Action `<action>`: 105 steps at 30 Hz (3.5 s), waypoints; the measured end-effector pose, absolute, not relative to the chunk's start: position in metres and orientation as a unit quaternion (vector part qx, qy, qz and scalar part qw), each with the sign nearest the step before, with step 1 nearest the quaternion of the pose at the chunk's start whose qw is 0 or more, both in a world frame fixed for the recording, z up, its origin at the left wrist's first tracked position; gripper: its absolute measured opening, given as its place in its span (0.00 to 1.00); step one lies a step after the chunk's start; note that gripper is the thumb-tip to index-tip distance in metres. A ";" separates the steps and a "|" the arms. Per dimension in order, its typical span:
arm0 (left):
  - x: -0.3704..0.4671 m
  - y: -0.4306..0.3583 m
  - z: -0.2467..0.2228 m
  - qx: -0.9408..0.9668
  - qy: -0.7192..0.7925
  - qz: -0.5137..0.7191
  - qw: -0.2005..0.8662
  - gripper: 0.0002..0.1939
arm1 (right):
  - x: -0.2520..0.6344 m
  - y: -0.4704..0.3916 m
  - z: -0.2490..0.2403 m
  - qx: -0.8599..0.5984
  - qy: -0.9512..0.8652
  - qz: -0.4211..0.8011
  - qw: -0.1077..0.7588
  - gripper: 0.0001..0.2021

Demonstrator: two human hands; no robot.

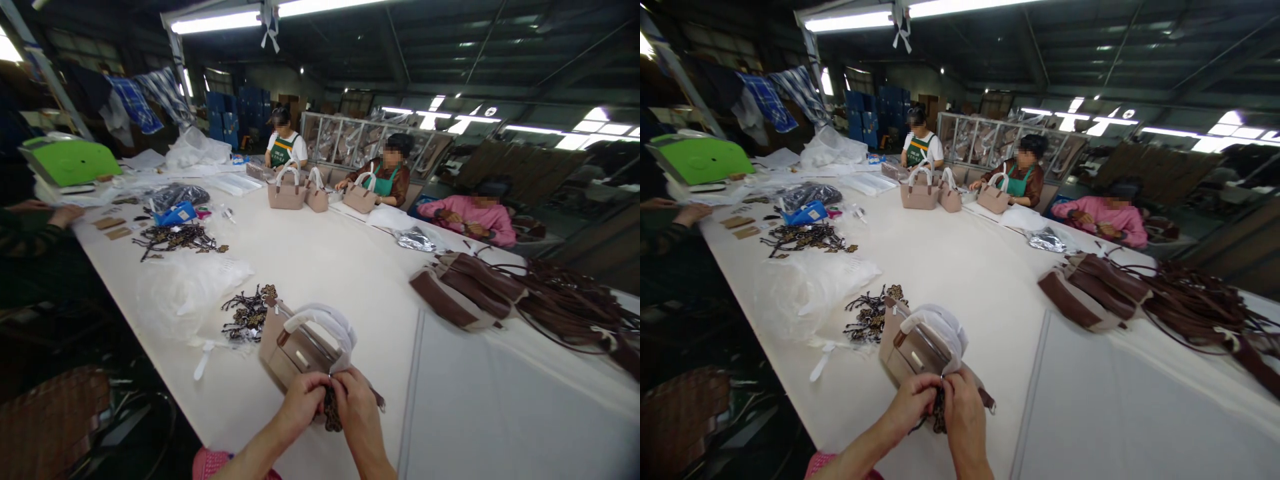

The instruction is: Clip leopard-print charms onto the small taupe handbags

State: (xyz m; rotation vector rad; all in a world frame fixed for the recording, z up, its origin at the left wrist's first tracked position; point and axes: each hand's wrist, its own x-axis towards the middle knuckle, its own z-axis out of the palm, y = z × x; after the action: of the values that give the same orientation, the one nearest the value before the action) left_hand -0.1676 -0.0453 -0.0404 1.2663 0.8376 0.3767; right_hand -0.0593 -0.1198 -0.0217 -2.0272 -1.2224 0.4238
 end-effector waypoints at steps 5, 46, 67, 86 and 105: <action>-0.174 -0.043 -0.029 0.732 0.291 0.185 0.588 0.18 | -0.058 -0.116 -0.019 -0.796 -0.451 0.174 0.364 0.12; -0.170 -0.017 -0.047 0.949 0.178 0.230 0.119 0.10 | -0.062 -0.116 -0.029 -0.761 -0.361 0.244 0.480 0.10; -0.173 -0.017 -0.032 0.790 0.184 0.256 0.526 0.11 | -0.070 -0.128 -0.014 -0.649 -0.222 0.392 0.613 0.22; -0.175 -0.018 -0.009 0.669 0.177 0.140 0.708 0.07 | -0.076 -0.128 -0.003 -0.471 -0.200 0.446 0.734 0.21; -0.173 -0.026 -0.019 0.621 0.222 0.124 0.742 0.07 | -0.077 -0.140 -0.028 -0.640 -0.210 0.364 0.643 0.21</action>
State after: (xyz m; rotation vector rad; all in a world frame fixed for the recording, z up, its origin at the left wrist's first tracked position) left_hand -0.1729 -0.0257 -0.0191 1.3605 0.4868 0.2719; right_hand -0.0774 -0.1398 -0.0284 -1.4577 -0.4784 0.8289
